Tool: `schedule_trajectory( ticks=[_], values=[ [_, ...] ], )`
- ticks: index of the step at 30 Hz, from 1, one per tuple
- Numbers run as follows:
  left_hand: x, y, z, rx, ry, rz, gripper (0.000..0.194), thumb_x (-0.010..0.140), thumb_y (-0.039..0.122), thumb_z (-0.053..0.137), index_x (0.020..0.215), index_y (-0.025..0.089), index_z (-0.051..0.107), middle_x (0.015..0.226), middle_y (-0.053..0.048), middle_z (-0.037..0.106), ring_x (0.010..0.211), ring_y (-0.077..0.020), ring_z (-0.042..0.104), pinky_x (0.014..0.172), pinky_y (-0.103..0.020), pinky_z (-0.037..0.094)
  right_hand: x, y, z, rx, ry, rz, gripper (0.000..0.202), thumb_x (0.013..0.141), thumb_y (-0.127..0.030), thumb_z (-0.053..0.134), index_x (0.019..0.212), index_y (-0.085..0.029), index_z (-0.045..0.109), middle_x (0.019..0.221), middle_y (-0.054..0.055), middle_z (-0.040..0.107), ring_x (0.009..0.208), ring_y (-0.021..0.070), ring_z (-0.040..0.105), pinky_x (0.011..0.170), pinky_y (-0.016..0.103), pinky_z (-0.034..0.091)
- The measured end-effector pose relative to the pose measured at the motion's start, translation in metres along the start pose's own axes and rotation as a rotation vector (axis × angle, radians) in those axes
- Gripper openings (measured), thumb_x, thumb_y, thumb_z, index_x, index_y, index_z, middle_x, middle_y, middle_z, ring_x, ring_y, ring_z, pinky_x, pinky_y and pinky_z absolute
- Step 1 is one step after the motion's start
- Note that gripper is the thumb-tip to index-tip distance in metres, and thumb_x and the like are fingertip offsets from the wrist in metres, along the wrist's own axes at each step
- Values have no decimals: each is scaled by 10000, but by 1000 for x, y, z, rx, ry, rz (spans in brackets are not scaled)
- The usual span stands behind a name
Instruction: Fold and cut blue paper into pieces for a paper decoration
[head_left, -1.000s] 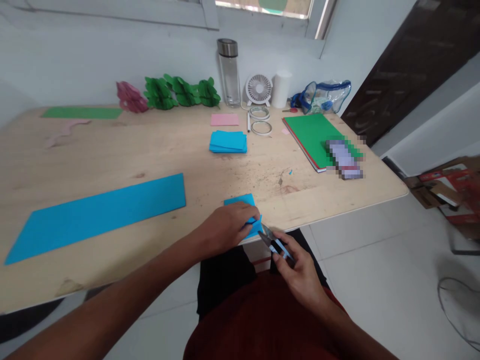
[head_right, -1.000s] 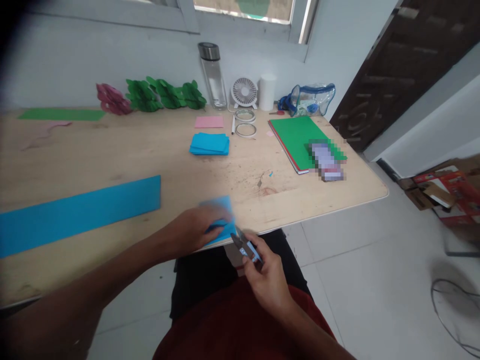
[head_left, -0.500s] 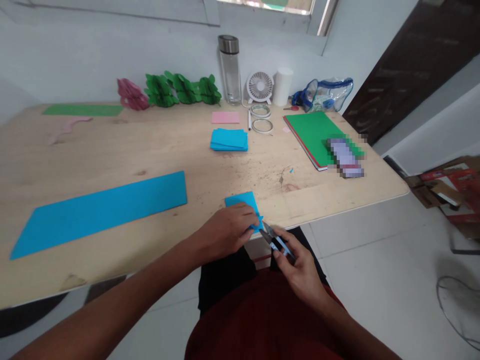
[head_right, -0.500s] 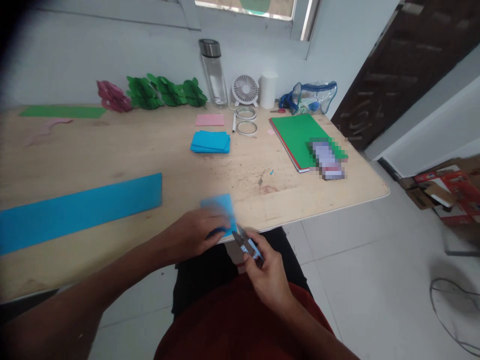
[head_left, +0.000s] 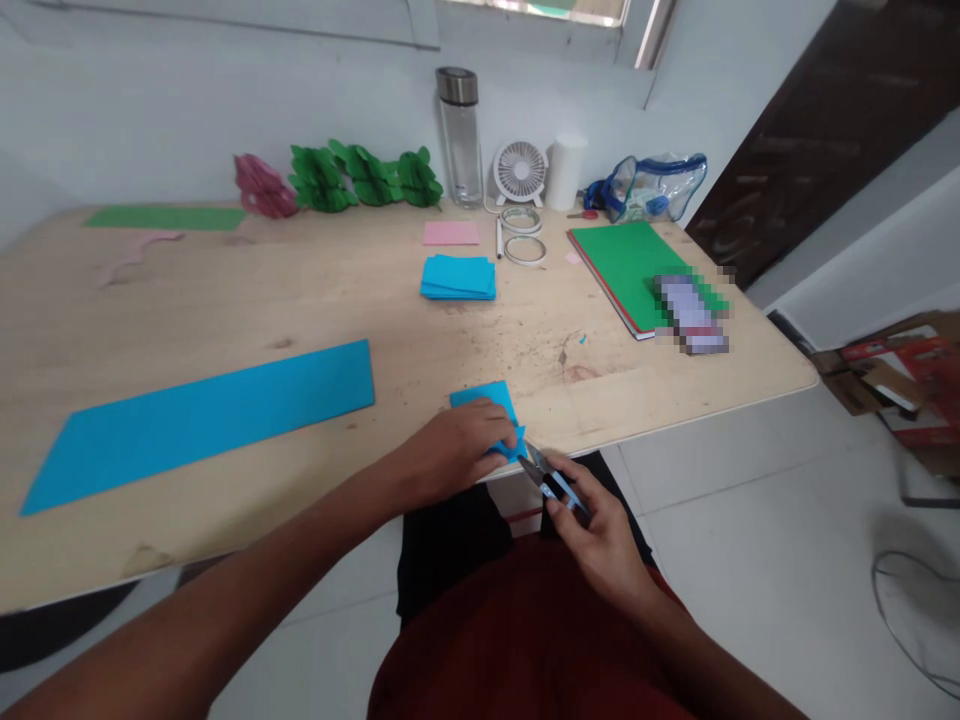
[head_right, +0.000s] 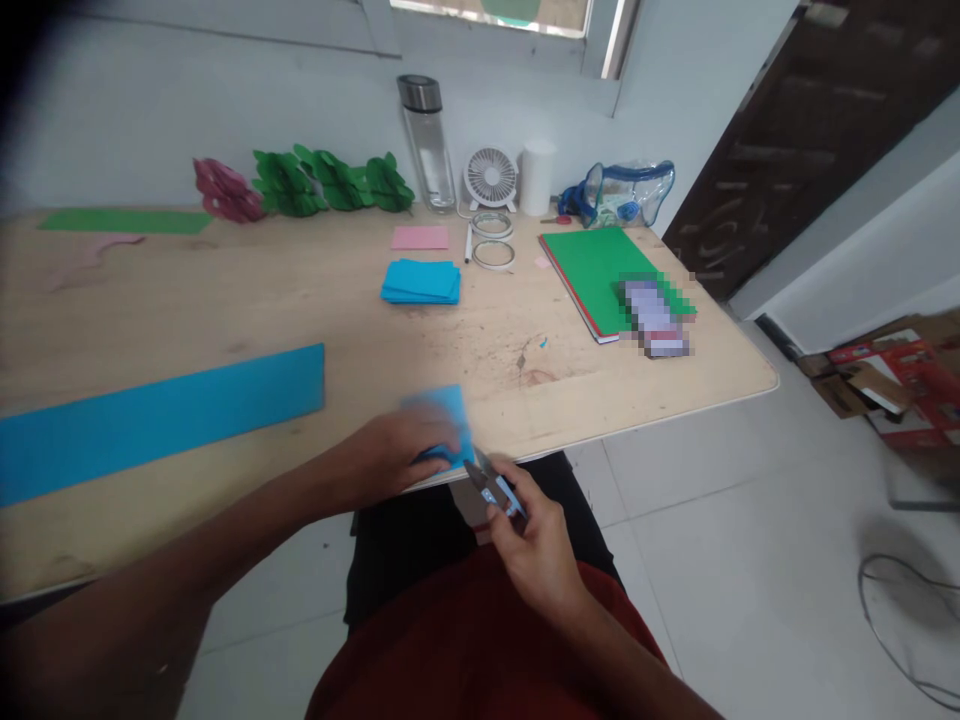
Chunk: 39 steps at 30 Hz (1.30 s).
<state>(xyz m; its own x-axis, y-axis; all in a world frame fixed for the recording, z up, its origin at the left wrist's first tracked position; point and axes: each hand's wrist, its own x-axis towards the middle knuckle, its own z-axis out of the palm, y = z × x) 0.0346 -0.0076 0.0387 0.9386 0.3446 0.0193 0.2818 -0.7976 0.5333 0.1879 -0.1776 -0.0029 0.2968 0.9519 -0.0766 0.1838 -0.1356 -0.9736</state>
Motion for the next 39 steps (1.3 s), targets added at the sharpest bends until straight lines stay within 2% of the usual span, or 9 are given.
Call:
schedule_trajectory(
  ticks=[11,15,18,22,25,31,34,36,39],
  values=[
    [1,0,-1,30,13,20,62,809,138,578,808,194,605,868,-19,643,802,-154,546,716,-273,424,-2,-2,-2,-17,3,16,419,842,-203,554,1255,-263,583,1271,45,640,1185,226,591,962,373,518],
    [1,2,-1,50,18,10,66,798,123,586,793,188,595,844,-16,636,791,-157,538,701,-270,413,-8,-3,-4,-22,-5,54,420,836,-203,552,1250,-268,582,1206,39,672,974,193,676,864,340,560],
    [1,3,0,57,9,10,75,791,110,593,794,185,592,829,-14,630,780,-159,531,699,-271,408,-12,-5,-4,-48,-1,72,415,846,-218,546,1258,-263,575,1144,39,696,835,169,688,775,308,579],
    [1,4,1,76,29,9,80,787,109,591,791,188,586,833,-14,626,791,-161,532,707,-271,409,-9,-6,-2,-77,-28,27,453,836,-182,536,1281,-265,561,1187,40,683,964,190,681,804,295,572],
    [1,5,1,77,23,6,71,799,119,573,794,189,583,852,-19,625,803,-162,538,707,-271,413,-4,-5,-1,-94,-37,8,476,826,-162,533,1285,-285,561,1239,30,662,1068,210,651,866,330,558],
    [1,7,0,116,-6,5,52,814,134,573,801,183,585,869,-35,636,813,-178,547,707,-287,421,-2,-1,-2,-126,-27,41,481,840,-186,528,1309,-292,549,1222,27,673,1088,221,647,865,346,565],
    [-3,9,1,125,-19,1,52,858,191,552,873,187,601,929,-48,655,873,-204,574,739,-312,446,-1,1,-1,-133,-14,38,477,837,-182,532,1303,-280,554,1226,29,672,1089,221,648,894,348,550],
    [-7,8,4,88,40,-22,147,910,250,499,1011,200,594,1019,-55,667,945,-213,594,783,-326,469,0,3,0,-124,-16,35,471,840,-181,533,1301,-273,552,1234,28,669,1101,221,642,900,345,546],
    [-11,4,10,80,223,-79,304,973,293,375,1225,195,515,1199,-89,633,1113,-221,572,921,-364,463,0,5,1,-99,-24,40,467,846,-180,526,1304,-272,543,1237,25,666,1100,215,642,886,332,552]
  ],
)
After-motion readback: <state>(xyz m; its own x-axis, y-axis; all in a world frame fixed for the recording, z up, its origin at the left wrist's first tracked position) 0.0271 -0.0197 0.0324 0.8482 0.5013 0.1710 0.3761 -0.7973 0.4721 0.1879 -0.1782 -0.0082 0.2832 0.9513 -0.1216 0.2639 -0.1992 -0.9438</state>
